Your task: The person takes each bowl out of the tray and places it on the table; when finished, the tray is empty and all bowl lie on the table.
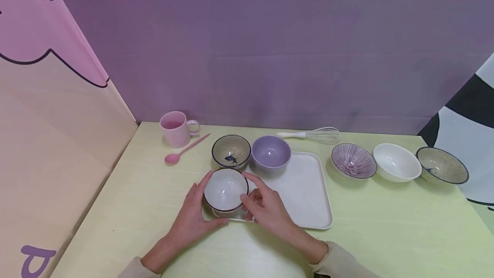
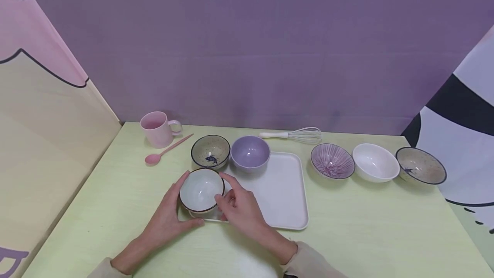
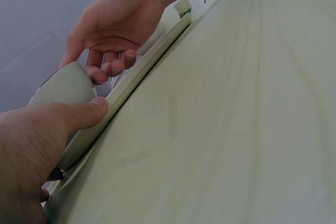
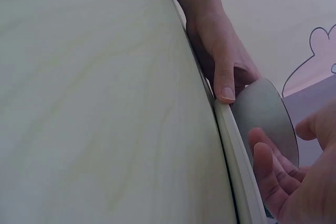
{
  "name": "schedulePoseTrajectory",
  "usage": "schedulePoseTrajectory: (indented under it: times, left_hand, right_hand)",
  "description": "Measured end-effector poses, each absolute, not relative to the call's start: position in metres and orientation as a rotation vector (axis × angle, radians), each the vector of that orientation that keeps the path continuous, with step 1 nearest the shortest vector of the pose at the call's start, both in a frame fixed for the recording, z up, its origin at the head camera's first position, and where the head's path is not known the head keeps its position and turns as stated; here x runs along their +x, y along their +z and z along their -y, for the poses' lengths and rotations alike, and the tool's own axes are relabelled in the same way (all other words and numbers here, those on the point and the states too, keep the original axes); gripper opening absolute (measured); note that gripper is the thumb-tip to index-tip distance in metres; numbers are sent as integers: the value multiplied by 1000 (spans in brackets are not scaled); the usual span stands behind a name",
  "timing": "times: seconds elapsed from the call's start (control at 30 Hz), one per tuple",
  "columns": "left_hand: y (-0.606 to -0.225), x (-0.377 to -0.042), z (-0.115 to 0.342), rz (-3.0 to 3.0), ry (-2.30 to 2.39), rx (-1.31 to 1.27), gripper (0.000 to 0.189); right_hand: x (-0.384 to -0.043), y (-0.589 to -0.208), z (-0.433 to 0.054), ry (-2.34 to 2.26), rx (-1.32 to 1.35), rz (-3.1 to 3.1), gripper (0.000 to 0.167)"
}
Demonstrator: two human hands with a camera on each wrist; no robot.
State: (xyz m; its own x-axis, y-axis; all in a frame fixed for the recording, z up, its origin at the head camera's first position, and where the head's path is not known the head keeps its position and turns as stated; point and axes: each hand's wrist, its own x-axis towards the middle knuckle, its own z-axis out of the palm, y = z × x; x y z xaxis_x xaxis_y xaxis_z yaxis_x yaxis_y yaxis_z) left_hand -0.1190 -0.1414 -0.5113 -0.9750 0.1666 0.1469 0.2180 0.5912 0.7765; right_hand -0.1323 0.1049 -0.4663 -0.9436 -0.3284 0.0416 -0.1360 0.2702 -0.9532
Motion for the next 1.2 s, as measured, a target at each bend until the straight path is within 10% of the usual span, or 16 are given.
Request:
schedulePoseTrajectory:
  times: [1.2]
  left_hand:
    - [-515,-122,142,2679,-1251,-485,127]
  right_hand:
    - [-126,-451,-115,-1915,-141,-2377,65]
